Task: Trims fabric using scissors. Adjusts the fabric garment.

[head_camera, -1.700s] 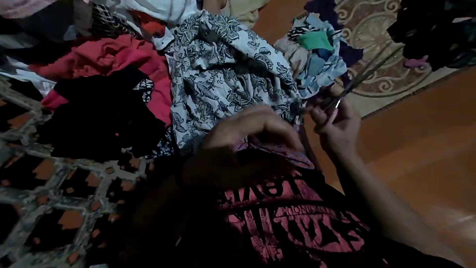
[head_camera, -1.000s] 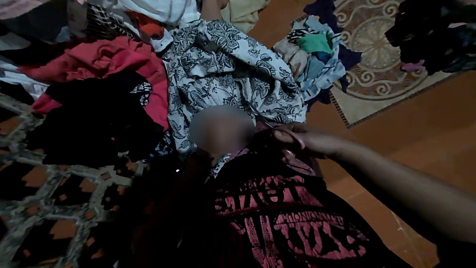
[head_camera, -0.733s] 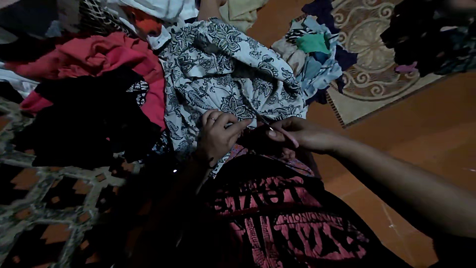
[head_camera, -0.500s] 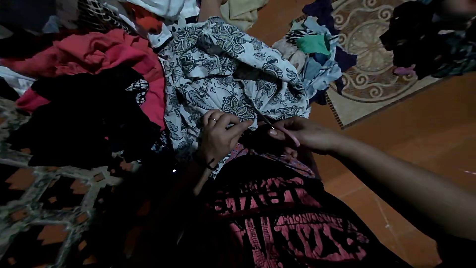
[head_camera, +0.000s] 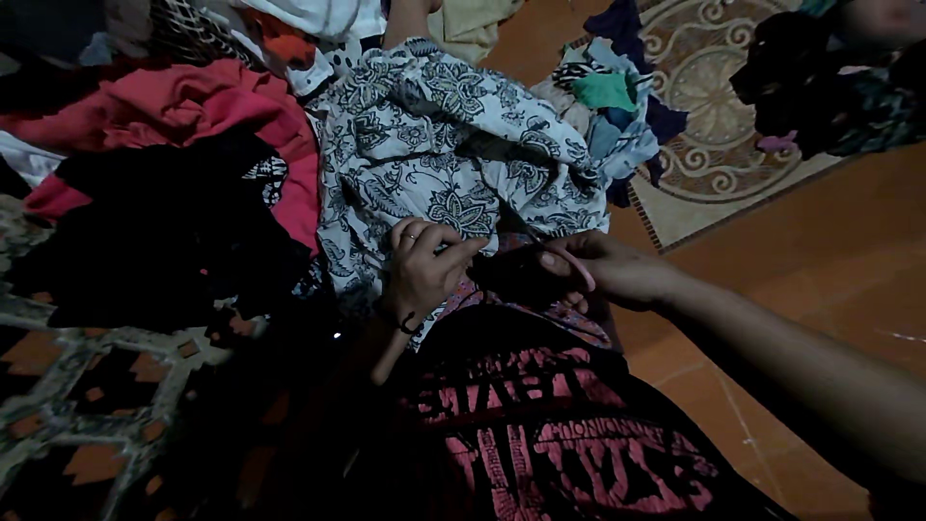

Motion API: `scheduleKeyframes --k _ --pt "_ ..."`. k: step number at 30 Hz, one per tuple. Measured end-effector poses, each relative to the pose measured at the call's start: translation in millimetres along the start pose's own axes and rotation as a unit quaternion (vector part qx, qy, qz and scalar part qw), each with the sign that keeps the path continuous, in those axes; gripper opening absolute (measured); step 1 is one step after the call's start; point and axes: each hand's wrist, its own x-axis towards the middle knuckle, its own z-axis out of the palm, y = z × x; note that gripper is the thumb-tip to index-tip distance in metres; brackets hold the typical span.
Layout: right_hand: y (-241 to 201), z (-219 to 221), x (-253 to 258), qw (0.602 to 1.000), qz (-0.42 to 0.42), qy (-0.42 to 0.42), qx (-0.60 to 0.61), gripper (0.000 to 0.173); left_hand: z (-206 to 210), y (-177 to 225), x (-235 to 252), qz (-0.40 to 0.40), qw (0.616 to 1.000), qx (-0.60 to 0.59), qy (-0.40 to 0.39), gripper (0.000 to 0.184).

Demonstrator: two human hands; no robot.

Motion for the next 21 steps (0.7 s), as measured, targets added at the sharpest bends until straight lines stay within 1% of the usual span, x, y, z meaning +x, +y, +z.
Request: scheduleKeyframes --k 2,4,11,15,21 --pt "1 2 1 1.000 -0.007 -0.011 0.018 0.038 0 0 -1 -0.004 1.000 -0.001 -0.001 0.012" --pt "-1 4 3 0.999 -0.007 -0.019 0.028 0.040 0 0 -1 -0.006 1.000 -0.006 0.003 0.012" --pt "-13 -2 20 1.000 -0.013 0.002 -0.013 0.041 -1 -1 -1 -0.012 1.000 -0.008 0.004 0.013" --pt "-21 -8 25 1.000 0.001 0.001 -0.014 0.039 -3 -1 -1 -0.010 1.000 -0.012 0.010 0.012" --pt "-22 -3 23 1.000 -0.008 -0.003 -0.005 0.040 -3 -1 -2 -0.016 1.000 -0.014 0.011 0.013"
